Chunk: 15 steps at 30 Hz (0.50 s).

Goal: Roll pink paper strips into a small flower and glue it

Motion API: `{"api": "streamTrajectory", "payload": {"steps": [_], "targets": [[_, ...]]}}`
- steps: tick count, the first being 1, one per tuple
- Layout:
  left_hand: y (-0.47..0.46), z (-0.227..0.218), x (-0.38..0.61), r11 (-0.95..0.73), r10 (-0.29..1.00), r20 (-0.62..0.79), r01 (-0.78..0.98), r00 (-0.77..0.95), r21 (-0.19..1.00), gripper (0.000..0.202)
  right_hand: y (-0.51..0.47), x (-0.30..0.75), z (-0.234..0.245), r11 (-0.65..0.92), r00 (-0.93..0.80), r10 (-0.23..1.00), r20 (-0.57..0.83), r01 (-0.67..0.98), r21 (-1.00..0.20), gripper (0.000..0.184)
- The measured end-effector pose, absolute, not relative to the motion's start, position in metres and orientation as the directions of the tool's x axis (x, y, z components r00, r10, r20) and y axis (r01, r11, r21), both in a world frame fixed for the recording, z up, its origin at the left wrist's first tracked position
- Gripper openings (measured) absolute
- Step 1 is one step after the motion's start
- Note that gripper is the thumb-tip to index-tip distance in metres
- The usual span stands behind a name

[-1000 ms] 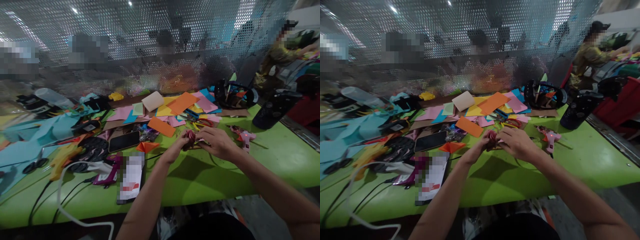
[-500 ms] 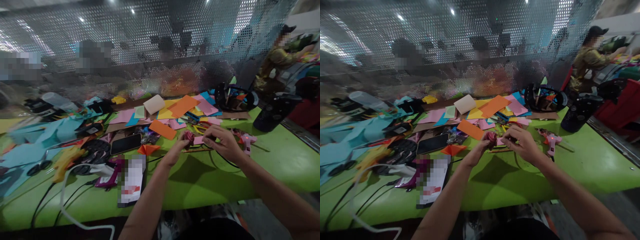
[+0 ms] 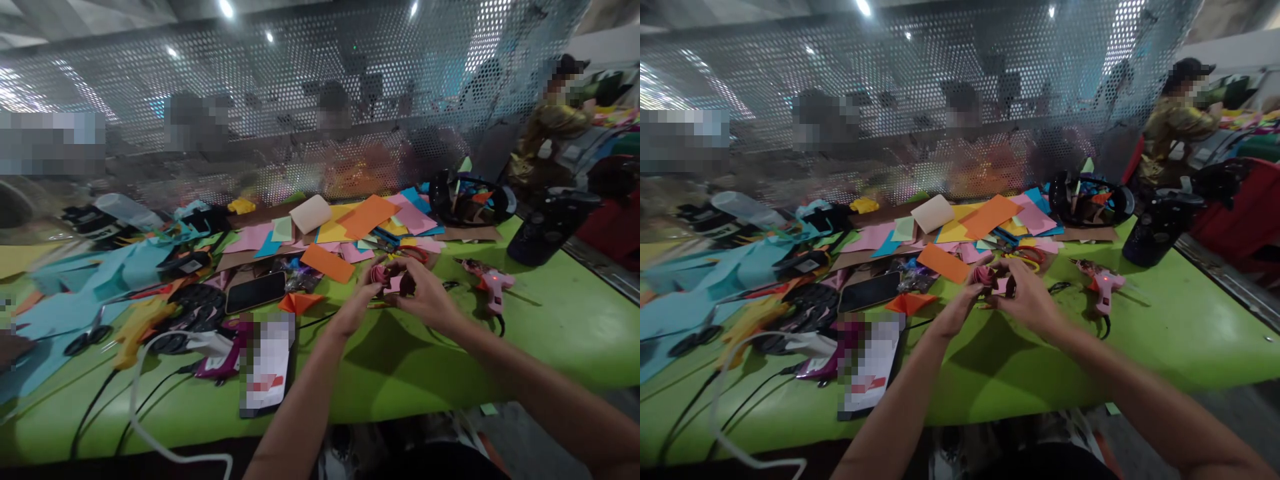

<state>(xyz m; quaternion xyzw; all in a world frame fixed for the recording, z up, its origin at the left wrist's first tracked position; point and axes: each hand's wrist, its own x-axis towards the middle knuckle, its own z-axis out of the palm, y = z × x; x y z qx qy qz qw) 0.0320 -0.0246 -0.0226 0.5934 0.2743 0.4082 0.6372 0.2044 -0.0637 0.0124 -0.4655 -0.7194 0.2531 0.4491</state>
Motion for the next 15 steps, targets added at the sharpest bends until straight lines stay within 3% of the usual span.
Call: {"api": "streamTrajectory", "payload": {"steps": [9,15], "targets": [[-0.029,-0.018,0.036,-0.075,0.797,0.146,-0.145,0.586,0.987,0.068,-0.063,0.203,0.002,0.446,-0.115,0.893,0.435,0.364,-0.818,0.039],[-0.036,-0.002,0.035,-0.038,0.786,0.107,-0.124,0.609,0.992,0.068,-0.063,0.207,0.006,0.492,-0.128,0.866,0.483,0.385,-0.781,0.042]]}}
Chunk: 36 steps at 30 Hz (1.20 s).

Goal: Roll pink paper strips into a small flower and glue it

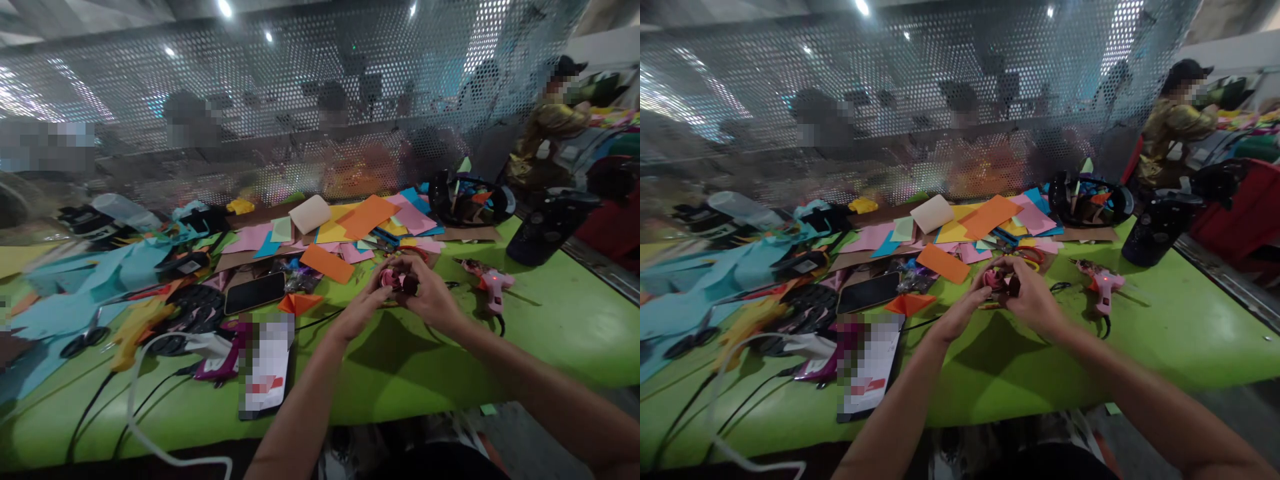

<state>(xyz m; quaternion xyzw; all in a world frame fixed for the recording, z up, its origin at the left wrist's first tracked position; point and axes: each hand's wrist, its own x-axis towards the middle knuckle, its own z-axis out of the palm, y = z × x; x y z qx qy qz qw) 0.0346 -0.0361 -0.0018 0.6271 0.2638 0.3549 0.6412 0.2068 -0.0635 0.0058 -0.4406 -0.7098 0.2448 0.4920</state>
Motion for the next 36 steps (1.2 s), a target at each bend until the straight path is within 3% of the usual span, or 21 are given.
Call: {"api": "streamTrajectory", "payload": {"steps": [15,25,36], "targets": [[-0.039,0.003,0.033,-0.021,0.807,0.053,-0.062,0.588,0.998,0.062,-0.063,0.21,0.011,0.495,-0.148,0.864,0.481,0.42,-0.761,0.045],[-0.037,-0.005,0.033,-0.052,0.824,0.037,0.009,0.566,0.999,0.057,-0.065,0.211,0.004,0.519,-0.189,0.839,0.509,0.558,-0.648,0.048],[-0.039,-0.002,0.034,-0.016,0.833,0.009,0.008,0.553,1.0,0.056,-0.064,0.214,0.008,0.502,-0.183,0.857,0.481,0.507,-0.701,0.049]]}}
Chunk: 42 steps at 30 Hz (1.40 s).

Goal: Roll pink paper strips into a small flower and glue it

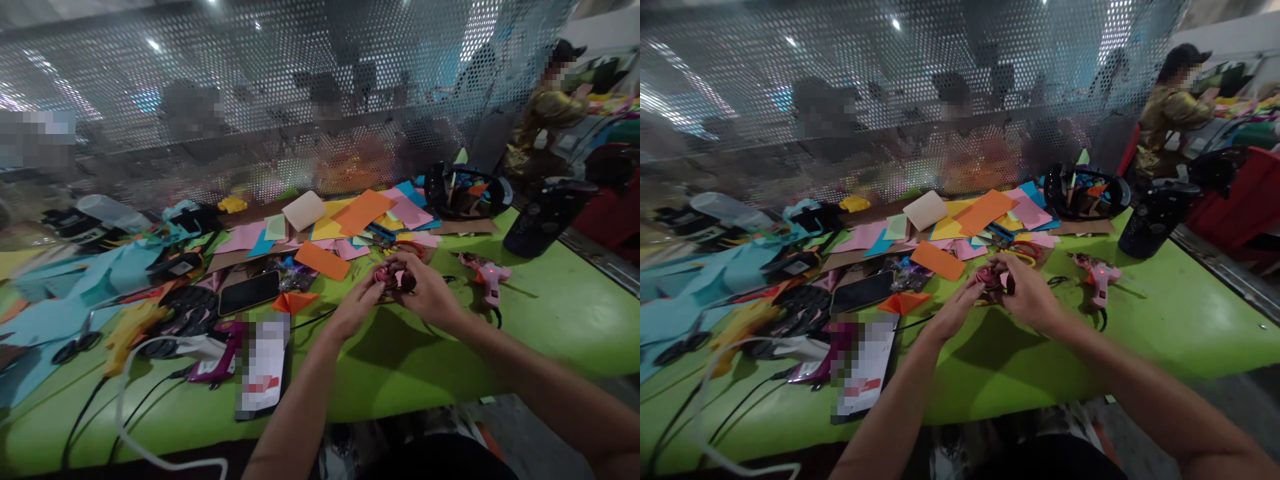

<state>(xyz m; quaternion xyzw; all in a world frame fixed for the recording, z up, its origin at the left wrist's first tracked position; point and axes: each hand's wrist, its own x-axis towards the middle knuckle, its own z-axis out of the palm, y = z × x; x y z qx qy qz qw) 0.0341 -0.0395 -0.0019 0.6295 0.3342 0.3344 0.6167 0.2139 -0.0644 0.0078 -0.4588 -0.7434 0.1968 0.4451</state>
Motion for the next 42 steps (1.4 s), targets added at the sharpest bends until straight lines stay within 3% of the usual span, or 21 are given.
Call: {"api": "streamTrajectory", "payload": {"steps": [8,11,17,28,33,39,42], "targets": [[-0.039,-0.001,0.034,-0.11,0.847,0.053,0.075,0.529,0.991,0.05,-0.065,0.215,0.008,0.515,-0.198,0.847,0.493,0.531,-0.673,0.046],[-0.039,-0.001,0.033,-0.134,0.855,0.076,0.076,0.512,0.988,0.053,-0.068,0.217,0.012,0.564,-0.192,0.798,0.572,0.573,-0.595,0.043],[-0.039,0.001,0.033,-0.114,0.866,0.061,0.076,0.496,0.991,0.054,-0.075,0.219,0.011,0.708,-0.246,0.636,0.732,0.563,-0.426,0.016],[-0.038,-0.001,0.032,-0.185,0.86,0.094,0.134,0.501,0.974,0.053,-0.071,0.22,-0.002,0.697,-0.301,0.545,0.783,0.681,-0.224,0.013],[-0.037,-0.002,0.032,-0.224,0.843,0.127,0.127,0.523,0.966,0.049,-0.071,0.22,-0.001,0.69,-0.309,0.579,0.755,0.679,-0.251,0.012],[-0.036,-0.006,0.032,-0.182,0.866,0.111,0.101,0.488,0.978,0.045,-0.071,0.221,0.005,0.687,-0.203,0.667,0.717,0.54,-0.487,0.011],[-0.036,-0.009,0.031,-0.164,0.868,0.097,0.097,0.486,0.982,0.045,-0.07,0.223,0.006,0.661,-0.149,0.692,0.706,0.526,-0.536,0.008]]}}
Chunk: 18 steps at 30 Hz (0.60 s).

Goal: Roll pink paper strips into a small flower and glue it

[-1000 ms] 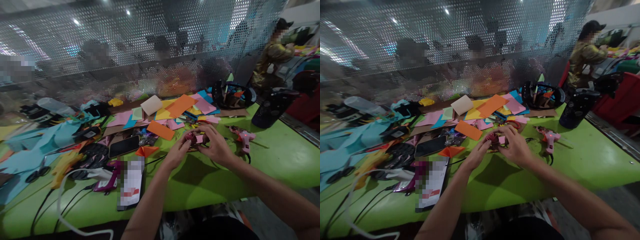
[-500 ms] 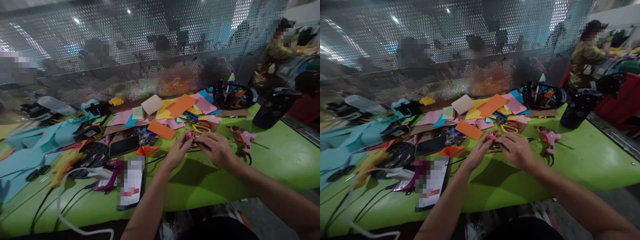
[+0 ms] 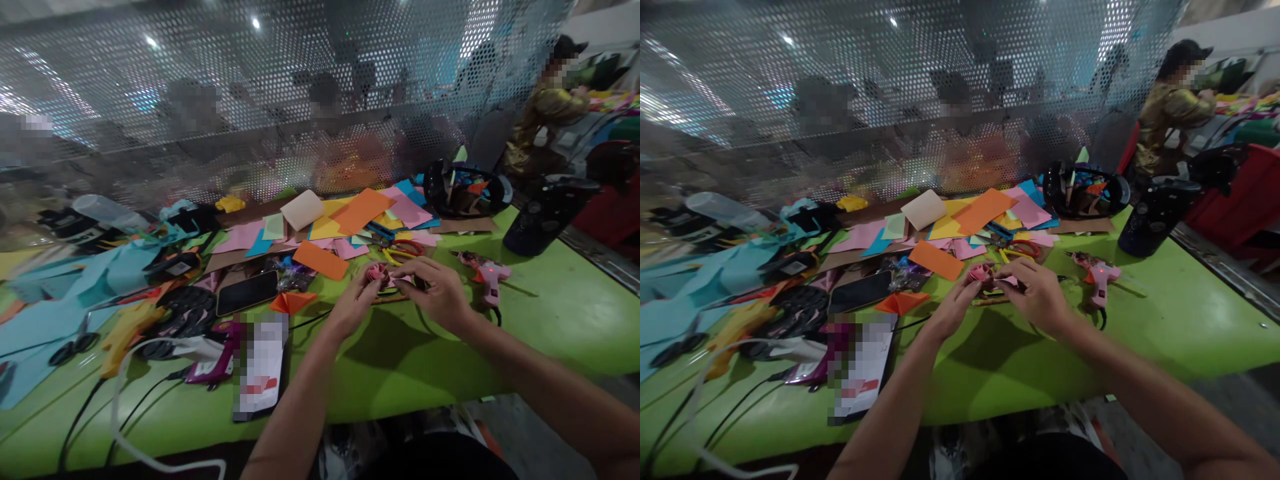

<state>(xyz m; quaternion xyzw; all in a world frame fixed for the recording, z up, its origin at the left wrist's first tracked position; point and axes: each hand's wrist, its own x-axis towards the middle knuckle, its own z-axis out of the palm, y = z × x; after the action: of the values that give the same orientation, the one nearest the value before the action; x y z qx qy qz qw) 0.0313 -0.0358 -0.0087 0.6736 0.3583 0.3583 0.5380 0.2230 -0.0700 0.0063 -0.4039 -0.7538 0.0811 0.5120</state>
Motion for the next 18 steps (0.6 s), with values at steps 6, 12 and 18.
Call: {"api": "streamTrajectory", "payload": {"steps": [6,12,18], "targets": [[-0.0363,-0.0079,0.0305,-0.177,0.848,0.112,0.077,0.517,0.981,0.044,-0.0686,0.2239,0.0029,0.665,-0.182,0.68,0.71,0.561,-0.494,0.009],[-0.0371,-0.0034,0.0295,-0.191,0.803,0.118,0.065,0.584,0.979,0.043,-0.0681,0.2251,0.002,0.664,-0.21,0.676,0.706,0.589,-0.46,0.011],[-0.0374,-0.0007,0.0293,-0.146,0.788,0.119,-0.003,0.605,0.989,0.044,-0.0674,0.2266,0.0014,0.684,-0.242,0.661,0.711,0.584,-0.437,0.01]]}}
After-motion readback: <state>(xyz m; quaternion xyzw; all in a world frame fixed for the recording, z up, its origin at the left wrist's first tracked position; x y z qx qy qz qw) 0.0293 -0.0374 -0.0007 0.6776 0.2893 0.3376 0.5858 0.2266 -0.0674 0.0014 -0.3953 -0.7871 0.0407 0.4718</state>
